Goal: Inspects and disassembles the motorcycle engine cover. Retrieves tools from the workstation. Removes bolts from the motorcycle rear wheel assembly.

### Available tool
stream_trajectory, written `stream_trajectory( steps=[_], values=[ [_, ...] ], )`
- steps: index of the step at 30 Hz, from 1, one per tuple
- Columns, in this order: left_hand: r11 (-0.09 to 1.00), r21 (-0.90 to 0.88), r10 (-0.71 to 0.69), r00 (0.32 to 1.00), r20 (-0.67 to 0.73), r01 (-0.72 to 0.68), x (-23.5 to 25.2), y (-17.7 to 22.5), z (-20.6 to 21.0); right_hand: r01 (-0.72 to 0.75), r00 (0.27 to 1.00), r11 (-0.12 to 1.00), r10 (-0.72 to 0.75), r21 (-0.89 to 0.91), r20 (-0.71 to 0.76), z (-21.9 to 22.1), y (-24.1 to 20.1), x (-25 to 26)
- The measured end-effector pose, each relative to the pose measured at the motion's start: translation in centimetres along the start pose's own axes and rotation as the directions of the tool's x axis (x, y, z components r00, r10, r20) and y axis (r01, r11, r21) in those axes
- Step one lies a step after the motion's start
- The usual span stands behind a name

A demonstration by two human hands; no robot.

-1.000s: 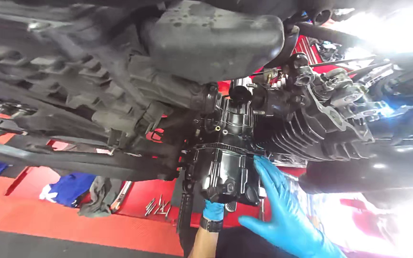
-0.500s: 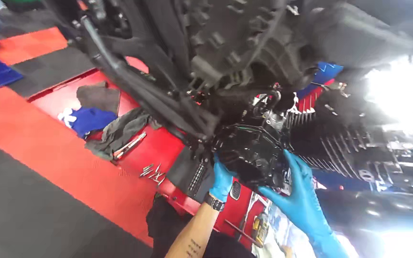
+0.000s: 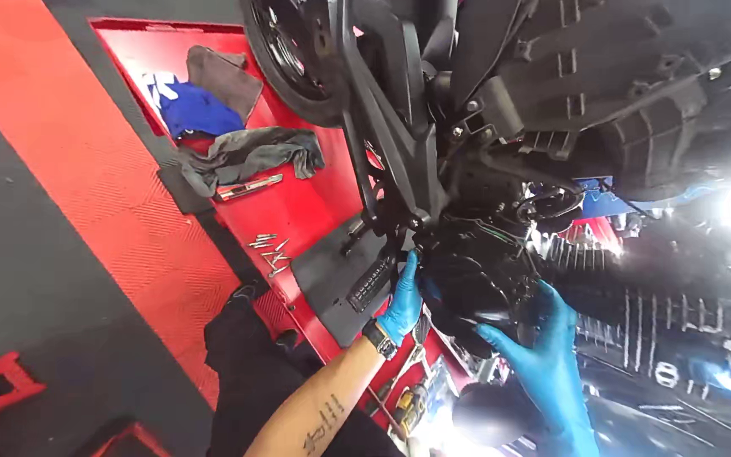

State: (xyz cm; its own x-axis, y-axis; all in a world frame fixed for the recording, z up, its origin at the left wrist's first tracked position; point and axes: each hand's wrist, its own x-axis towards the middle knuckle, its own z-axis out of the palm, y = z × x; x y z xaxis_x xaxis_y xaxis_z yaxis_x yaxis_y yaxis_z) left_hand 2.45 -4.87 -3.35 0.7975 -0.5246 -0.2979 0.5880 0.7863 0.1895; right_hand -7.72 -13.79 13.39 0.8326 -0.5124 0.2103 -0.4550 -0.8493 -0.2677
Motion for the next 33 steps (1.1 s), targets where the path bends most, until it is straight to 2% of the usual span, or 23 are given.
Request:
stream_trajectory(
  steps=[7,20,27,30,33],
  values=[
    [0.995,0.103,-0.001,0.992,-0.123,0.014,0.0,0.3,1.4,-0.029,0.999,0.999,0.028,0.039,0.026,-0.1,0.1,0.3],
    [0.983,0.183,0.013,0.988,-0.155,0.016,0.1,0.0,1.2,-0.047,0.999,0.994,0.045,0.094,0.026,-0.2,0.0,0.2],
    [0.986,0.165,0.016,0.991,-0.136,0.007,0.1,-0.1,1.0,-0.04,0.999,0.998,0.04,0.049,0.009,0.1,0.0,0.0],
    [0.984,0.177,0.021,0.992,-0.126,0.002,0.0,0.2,1.1,0.007,0.999,0.998,-0.004,0.063,-0.049,-0.6,0.1,-1.1],
    [0.962,0.272,0.006,0.992,-0.123,0.028,-0.9,0.9,1.3,0.009,0.979,0.969,0.042,0.246,-0.2,-1.0,1.0,-4.8]
  ],
)
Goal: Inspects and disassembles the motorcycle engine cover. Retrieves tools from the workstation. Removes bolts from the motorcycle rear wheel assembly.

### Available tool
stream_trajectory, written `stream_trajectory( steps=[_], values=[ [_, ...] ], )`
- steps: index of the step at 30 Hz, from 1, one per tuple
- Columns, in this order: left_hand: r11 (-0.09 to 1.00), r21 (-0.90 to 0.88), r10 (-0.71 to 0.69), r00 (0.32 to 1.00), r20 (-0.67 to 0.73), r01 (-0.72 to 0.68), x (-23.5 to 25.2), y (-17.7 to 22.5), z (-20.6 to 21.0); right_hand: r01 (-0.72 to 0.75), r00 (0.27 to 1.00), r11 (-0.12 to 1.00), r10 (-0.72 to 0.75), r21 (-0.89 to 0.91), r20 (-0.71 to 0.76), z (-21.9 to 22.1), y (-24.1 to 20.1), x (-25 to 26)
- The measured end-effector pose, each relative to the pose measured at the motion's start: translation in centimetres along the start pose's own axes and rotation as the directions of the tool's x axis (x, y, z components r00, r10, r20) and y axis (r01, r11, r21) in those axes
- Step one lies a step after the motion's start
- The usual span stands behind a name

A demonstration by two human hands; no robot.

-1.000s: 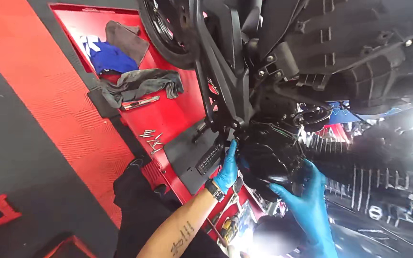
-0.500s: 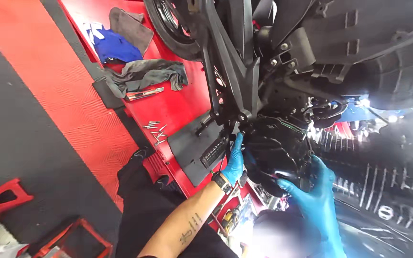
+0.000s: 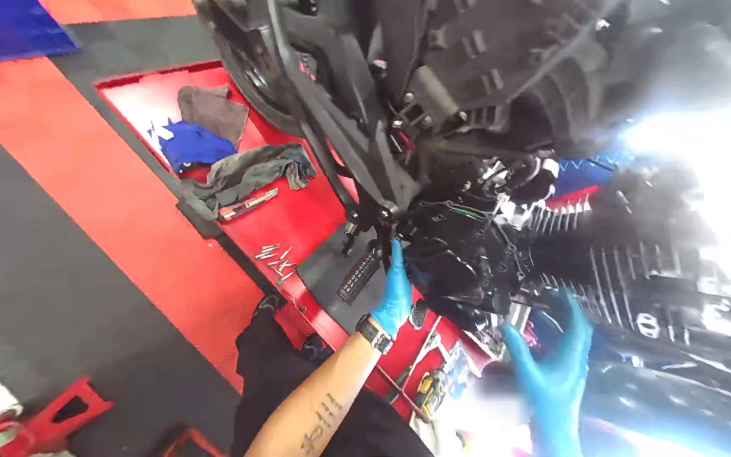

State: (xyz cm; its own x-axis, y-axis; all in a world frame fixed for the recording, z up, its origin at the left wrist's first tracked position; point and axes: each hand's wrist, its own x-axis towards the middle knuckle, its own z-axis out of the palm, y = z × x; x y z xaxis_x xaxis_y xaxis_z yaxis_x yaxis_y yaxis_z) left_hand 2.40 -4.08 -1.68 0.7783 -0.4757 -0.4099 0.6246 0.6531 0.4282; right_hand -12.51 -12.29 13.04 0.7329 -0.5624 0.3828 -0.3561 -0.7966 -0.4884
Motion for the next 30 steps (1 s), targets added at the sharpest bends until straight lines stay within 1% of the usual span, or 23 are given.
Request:
stream_trajectory(
  steps=[2,3,4,5,6,7,8,9,10,11,12,14,15,17,19,21,23,25,28,30],
  values=[
    [0.988,0.139,-0.072,0.997,-0.013,0.073,-1.9,1.3,0.1,-0.069,0.994,0.991,0.078,0.117,-0.073,0.6,1.5,-3.2],
    [0.97,0.21,-0.12,0.992,-0.035,0.125,-3.2,2.0,0.0,-0.145,0.985,0.974,0.16,0.176,-0.07,1.4,2.4,-4.8],
    [0.945,0.284,-0.155,0.987,-0.048,0.162,-4.6,2.7,-0.2,-0.256,0.961,0.93,0.276,0.262,-0.039,2.5,3.3,-6.3],
    [0.916,0.369,-0.155,0.987,-0.04,0.159,-6.1,3.4,-0.6,-0.391,0.909,0.843,0.416,0.369,0.012,3.7,4.0,-7.4],
    [0.88,0.463,-0.115,0.993,-0.007,0.105,-7.4,4.0,-1.3,-0.527,0.826,0.707,0.556,0.471,0.09,5.0,4.4,-8.3],
    [0.83,0.557,-0.039,0.998,0.053,0.002,-8.4,4.8,-2.3,-0.633,0.731,0.552,0.658,0.543,0.182,6.1,4.6,-8.9],
    [0.769,0.626,0.06,0.99,0.13,-0.129,-8.9,6.0,-3.0,-0.693,0.657,0.428,0.706,0.581,0.264,7.3,4.7,-9.3],
    [0.702,0.665,0.152,0.965,0.212,-0.256,-9.0,7.5,-3.5,-0.725,0.624,0.359,0.705,0.588,0.338,8.3,4.7,-9.5],
    [0.637,0.682,0.219,0.933,0.286,-0.359,-8.7,9.1,-3.7,-0.742,0.617,0.339,0.683,0.578,0.39,9.1,4.5,-9.7],
    [0.59,0.683,0.256,0.902,0.346,-0.43,-8.1,10.8,-3.8,-0.75,0.622,0.348,0.659,0.562,0.423,9.9,4.1,-9.9],
    [0.554,0.688,0.272,0.883,0.383,-0.469,-7.5,12.4,-3.8,-0.75,0.635,0.374,0.636,0.545,0.438,10.6,3.5,-10.1],
    [0.516,0.703,0.264,0.871,0.414,-0.49,-6.1,15.2,-4.4,-0.726,0.67,0.423,0.611,0.542,0.42,12.0,1.9,-10.1],
    [0.497,0.72,0.253,0.875,0.412,-0.483,-5.4,16.6,-5.0,-0.711,0.681,0.417,0.612,0.566,0.403,12.7,1.3,-10.0],
    [0.455,0.771,0.231,0.896,0.38,-0.445,-4.4,19.2,-6.9,-0.665,0.692,0.35,0.62,0.66,0.369,14.5,0.4,-9.8],
    [0.414,0.822,0.222,0.919,0.326,-0.391,-3.7,21.8,-9.2,-0.571,0.702,0.251,0.643,0.782,0.307,16.7,0.0,-9.6],
    [0.383,0.855,0.23,0.933,0.278,-0.349,-2.9,24.3,-11.5,-0.463,0.71,0.198,0.666,0.864,0.227,18.5,-0.3,-9.3],
    [0.383,0.871,0.234,0.945,0.231,-0.308,-1.5,26.6,-13.3,-0.381,0.707,0.169,0.686,0.909,0.169,20.1,-0.7,-9.1],
    [0.386,0.887,0.225,0.958,0.178,-0.256,0.0,28.6,-14.9,-0.336,0.69,0.159,0.712,0.928,0.128,21.4,-1.0,-9.1],
    [0.345,0.923,0.192,0.975,0.111,-0.173,1.7,31.2,-16.2,-0.322,0.665,0.146,0.738,0.935,0.114,21.0,-1.9,-9.7],
    [0.313,0.937,0.188,0.977,0.101,-0.157,3.2,32.7,-16.4,-0.299,0.66,0.147,0.746,0.943,0.093,20.9,-2.5,-9.1]
  ],
)
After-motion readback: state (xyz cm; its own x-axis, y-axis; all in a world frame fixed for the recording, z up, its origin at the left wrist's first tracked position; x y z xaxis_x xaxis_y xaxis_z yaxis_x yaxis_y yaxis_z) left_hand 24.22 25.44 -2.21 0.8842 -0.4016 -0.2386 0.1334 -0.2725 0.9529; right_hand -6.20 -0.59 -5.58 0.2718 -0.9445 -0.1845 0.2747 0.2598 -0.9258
